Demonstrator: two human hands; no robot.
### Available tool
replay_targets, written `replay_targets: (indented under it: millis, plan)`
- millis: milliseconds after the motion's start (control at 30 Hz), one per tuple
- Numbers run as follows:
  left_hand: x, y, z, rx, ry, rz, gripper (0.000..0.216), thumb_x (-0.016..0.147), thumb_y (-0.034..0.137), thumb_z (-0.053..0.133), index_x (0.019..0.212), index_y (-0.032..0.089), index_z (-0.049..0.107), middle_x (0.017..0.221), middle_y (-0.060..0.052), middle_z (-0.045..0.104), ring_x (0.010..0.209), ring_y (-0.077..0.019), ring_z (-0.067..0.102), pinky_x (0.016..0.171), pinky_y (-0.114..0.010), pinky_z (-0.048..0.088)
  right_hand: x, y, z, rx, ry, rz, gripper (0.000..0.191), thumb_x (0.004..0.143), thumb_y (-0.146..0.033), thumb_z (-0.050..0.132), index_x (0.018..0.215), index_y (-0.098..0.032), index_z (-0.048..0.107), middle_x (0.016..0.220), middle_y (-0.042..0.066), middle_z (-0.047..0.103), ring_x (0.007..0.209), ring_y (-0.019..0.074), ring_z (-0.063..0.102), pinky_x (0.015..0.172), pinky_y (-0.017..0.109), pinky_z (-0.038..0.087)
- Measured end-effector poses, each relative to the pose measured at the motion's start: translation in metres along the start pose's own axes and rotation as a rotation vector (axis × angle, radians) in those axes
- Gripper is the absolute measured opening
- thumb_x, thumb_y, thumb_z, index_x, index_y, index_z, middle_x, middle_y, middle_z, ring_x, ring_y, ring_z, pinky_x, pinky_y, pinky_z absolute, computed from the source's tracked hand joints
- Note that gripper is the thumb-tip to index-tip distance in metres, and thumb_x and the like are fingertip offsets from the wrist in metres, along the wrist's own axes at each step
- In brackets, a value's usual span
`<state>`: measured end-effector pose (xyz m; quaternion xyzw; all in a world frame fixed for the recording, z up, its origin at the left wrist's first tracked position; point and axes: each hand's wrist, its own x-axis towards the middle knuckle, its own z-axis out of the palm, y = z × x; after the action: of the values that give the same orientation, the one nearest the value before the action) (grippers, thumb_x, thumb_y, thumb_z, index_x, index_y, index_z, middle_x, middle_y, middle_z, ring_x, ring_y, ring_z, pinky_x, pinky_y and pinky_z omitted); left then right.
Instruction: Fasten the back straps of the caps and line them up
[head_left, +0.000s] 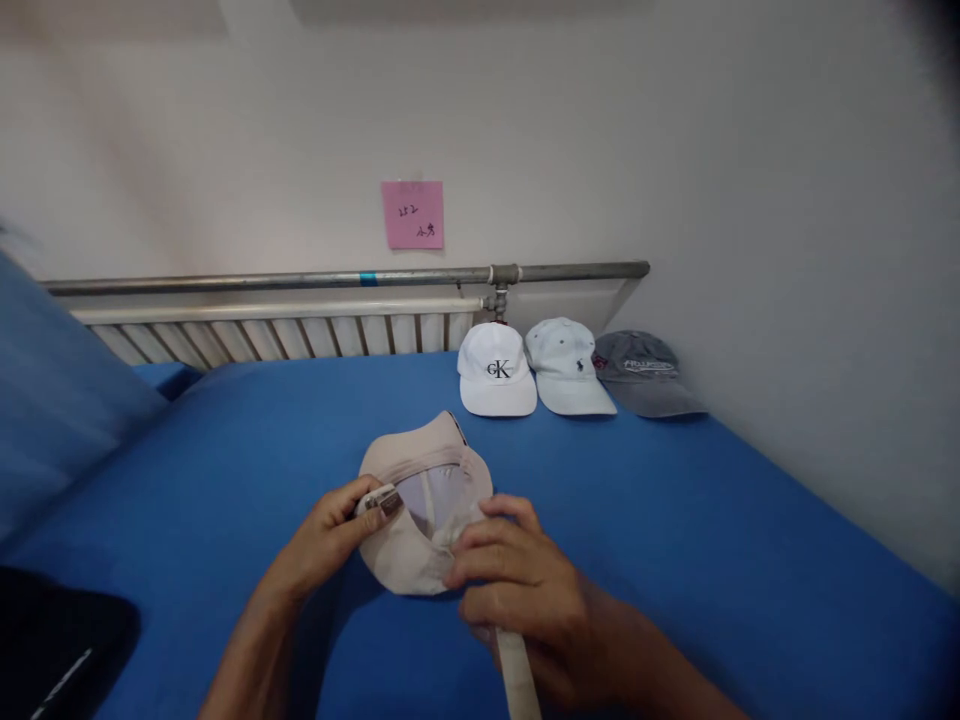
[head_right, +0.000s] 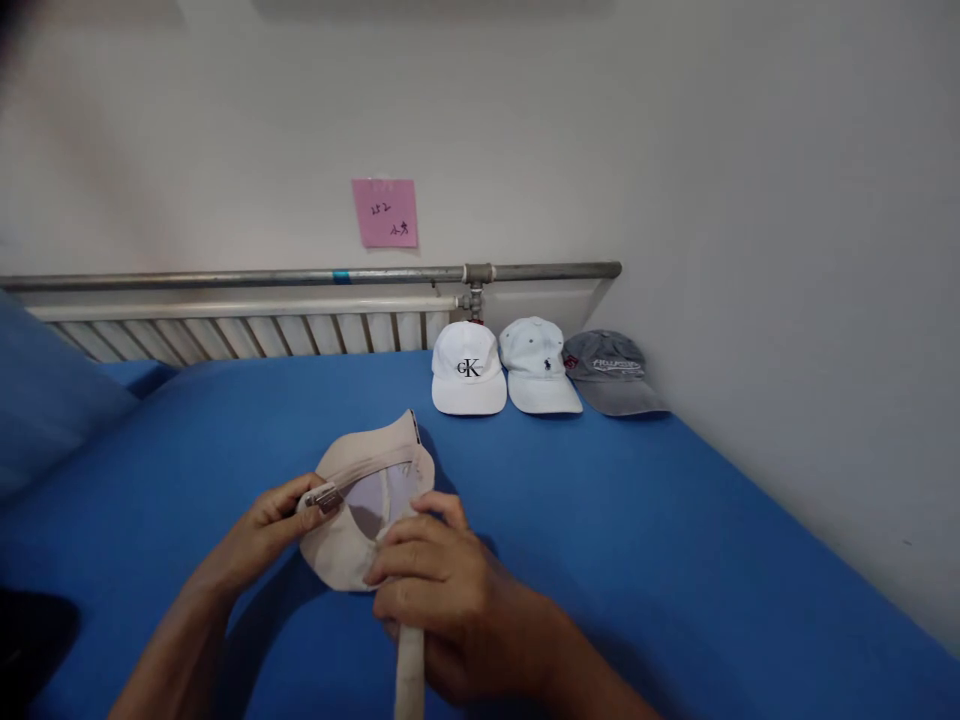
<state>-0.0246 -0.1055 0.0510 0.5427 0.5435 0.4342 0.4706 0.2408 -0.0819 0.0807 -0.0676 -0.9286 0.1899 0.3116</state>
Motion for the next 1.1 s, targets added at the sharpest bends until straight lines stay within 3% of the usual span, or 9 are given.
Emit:
replay_targets:
  millis: [100, 200, 300, 433, 533, 633, 767, 933, 1100]
  plan:
    - [0.001, 0.000, -0.003, -0.060, -0.040, 0.009, 0.028, 0.079, 0.046, 0.065, 0.084, 0.018, 0.067, 0.075, 0.000, 0.055, 0.069, -0.0143, 0.047, 0.063, -0.023, 0.038, 0.000, -0.002, 0.000, 0.148, 0.052, -0.044, 0.024, 0.089, -0.015, 0.040, 0.105, -0.016, 0.057, 0.095, 0.009, 0.067, 0.089, 0.0185, 0.060, 0.090, 0.039, 0.043]
    - [0.001, -0.001, -0.004, -0.098, -0.049, 0.003, 0.028, 0.080, 0.046, 0.064, 0.088, 0.019, 0.067, 0.079, 0.000, 0.057, 0.073, -0.0141, 0.048, 0.065, -0.022, 0.038, -0.003, 0.001, 0.004, 0.243, 0.069, 0.230, 0.022, 0.094, -0.020, 0.035, 0.090, -0.016, 0.057, 0.077, 0.005, 0.060, 0.068, 0.0134, 0.054, 0.068, 0.028, 0.045]
    - [0.000, -0.002, -0.003, -0.124, -0.088, -0.037, 0.028, 0.082, 0.046, 0.062, 0.083, 0.018, 0.064, 0.071, 0.002, 0.053, 0.064, -0.0111, 0.045, 0.059, -0.021, 0.035, -0.004, 0.002, 0.010, 0.518, 0.021, 0.543, 0.028, 0.098, -0.031, 0.034, 0.084, -0.017, 0.054, 0.066, -0.001, 0.053, 0.051, 0.0079, 0.044, 0.052, 0.022, 0.039]
    - [-0.006, -0.003, -0.003, -0.205, -0.183, -0.091, 0.032, 0.077, 0.048, 0.067, 0.076, 0.017, 0.060, 0.064, 0.003, 0.051, 0.054, -0.0080, 0.042, 0.052, -0.019, 0.033, 0.001, 0.001, 0.021, 1.001, 0.065, 0.743, 0.029, 0.092, -0.044, 0.045, 0.096, -0.017, 0.053, 0.060, -0.004, 0.054, 0.038, 0.0047, 0.038, 0.040, 0.019, 0.034]
    - [-0.009, -0.004, -0.004, -0.241, -0.212, -0.108, 0.032, 0.074, 0.046, 0.071, 0.073, 0.016, 0.059, 0.060, 0.004, 0.051, 0.049, -0.0060, 0.041, 0.047, -0.017, 0.029, 0.005, 0.003, 0.028, 1.230, 0.102, 0.850, 0.028, 0.087, -0.045, 0.051, 0.091, -0.017, 0.054, 0.054, -0.005, 0.054, 0.032, 0.0053, 0.039, 0.035, 0.019, 0.034]
    - [-0.008, -0.006, -0.004, -0.293, -0.210, -0.143, 0.031, 0.073, 0.044, 0.073, 0.074, 0.015, 0.060, 0.059, 0.004, 0.053, 0.047, -0.0055, 0.042, 0.046, -0.017, 0.029, 0.009, 0.006, 0.034, 1.274, 0.165, 0.918, 0.024, 0.083, -0.040, 0.056, 0.084, -0.016, 0.055, 0.055, -0.004, 0.054, 0.032, 0.0046, 0.041, 0.033, 0.017, 0.029]
    - [-0.003, -0.009, 0.000, -0.342, -0.227, -0.165, 0.028, 0.074, 0.041, 0.074, 0.076, 0.015, 0.062, 0.063, 0.002, 0.057, 0.051, -0.0061, 0.047, 0.049, -0.017, 0.033, 0.012, 0.009, 0.039, 1.275, 0.224, 0.979, 0.025, 0.083, -0.042, 0.059, 0.092, -0.018, 0.054, 0.058, -0.007, 0.053, 0.031, 0.0009, 0.027, 0.030, 0.015, 0.021]
    - [-0.001, -0.009, 0.004, -0.349, -0.257, -0.179, 0.026, 0.071, 0.037, 0.077, 0.073, 0.014, 0.064, 0.065, 0.001, 0.061, 0.055, -0.0070, 0.050, 0.052, -0.017, 0.034, 0.012, 0.012, 0.045, 1.178, 0.210, 0.946, 0.030, 0.080, -0.046, 0.061, 0.076, -0.017, 0.054, 0.046, -0.010, 0.045, 0.028, 0.0023, 0.032, 0.031, 0.017, 0.024]
    - [-0.001, -0.009, 0.007, -0.364, -0.322, -0.182, 0.027, 0.072, 0.039, 0.076, 0.075, 0.014, 0.066, 0.067, -0.001, 0.066, 0.054, -0.0082, 0.053, 0.050, -0.017, 0.035, 0.012, 0.012, 0.049, 1.212, 0.189, 0.974, 0.025, 0.078, -0.040, 0.064, 0.090, -0.018, 0.060, 0.050, -0.010, 0.049, 0.030, 0.0017, 0.031, 0.030, 0.017, 0.024]
